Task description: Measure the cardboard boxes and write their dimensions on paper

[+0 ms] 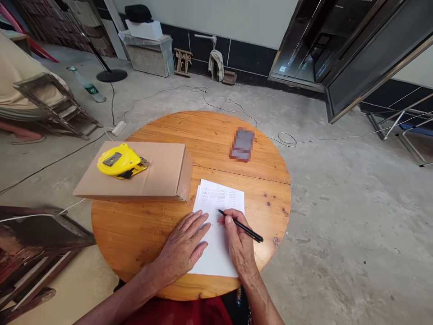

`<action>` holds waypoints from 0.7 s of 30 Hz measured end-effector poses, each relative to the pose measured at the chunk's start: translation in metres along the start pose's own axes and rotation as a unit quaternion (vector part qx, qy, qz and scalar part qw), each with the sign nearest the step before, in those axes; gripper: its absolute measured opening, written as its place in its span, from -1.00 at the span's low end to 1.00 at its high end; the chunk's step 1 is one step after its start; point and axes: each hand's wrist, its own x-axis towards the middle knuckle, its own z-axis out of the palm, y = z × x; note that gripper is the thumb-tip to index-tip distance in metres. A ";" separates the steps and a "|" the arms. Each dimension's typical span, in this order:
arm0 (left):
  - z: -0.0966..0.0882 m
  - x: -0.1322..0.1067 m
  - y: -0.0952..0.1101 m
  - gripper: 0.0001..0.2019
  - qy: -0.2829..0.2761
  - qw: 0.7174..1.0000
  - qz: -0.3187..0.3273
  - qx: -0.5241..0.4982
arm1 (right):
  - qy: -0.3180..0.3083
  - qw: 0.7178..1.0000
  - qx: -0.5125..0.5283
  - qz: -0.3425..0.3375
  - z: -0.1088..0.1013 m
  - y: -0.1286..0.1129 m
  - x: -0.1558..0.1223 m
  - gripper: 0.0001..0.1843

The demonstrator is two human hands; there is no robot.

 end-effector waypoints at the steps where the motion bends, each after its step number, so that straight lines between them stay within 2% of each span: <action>1: -0.001 0.002 0.001 -0.65 -0.001 1.000 -0.006 -0.004 | 0.005 1.000 -0.009 -0.013 0.000 -0.003 0.005 -0.79; 6: -0.001 0.016 0.002 -0.76 0.018 0.999 -0.030 -0.006 | 0.002 0.997 -0.052 -0.056 0.009 -0.011 0.031 -0.81; 12: 0.002 0.019 0.000 -0.72 0.027 0.999 -0.044 -0.004 | -0.041 0.993 -0.084 -0.067 0.025 -0.003 0.047 -0.79; 18: 0.002 0.019 0.001 -0.71 0.014 0.998 -0.061 -0.010 | 0.006 0.992 -0.101 -0.076 0.028 0.003 0.048 -0.79; 21: 0.002 0.019 0.000 -0.71 0.013 0.998 -0.064 -0.013 | 0.004 0.990 -0.115 -0.084 0.027 0.003 0.046 -0.80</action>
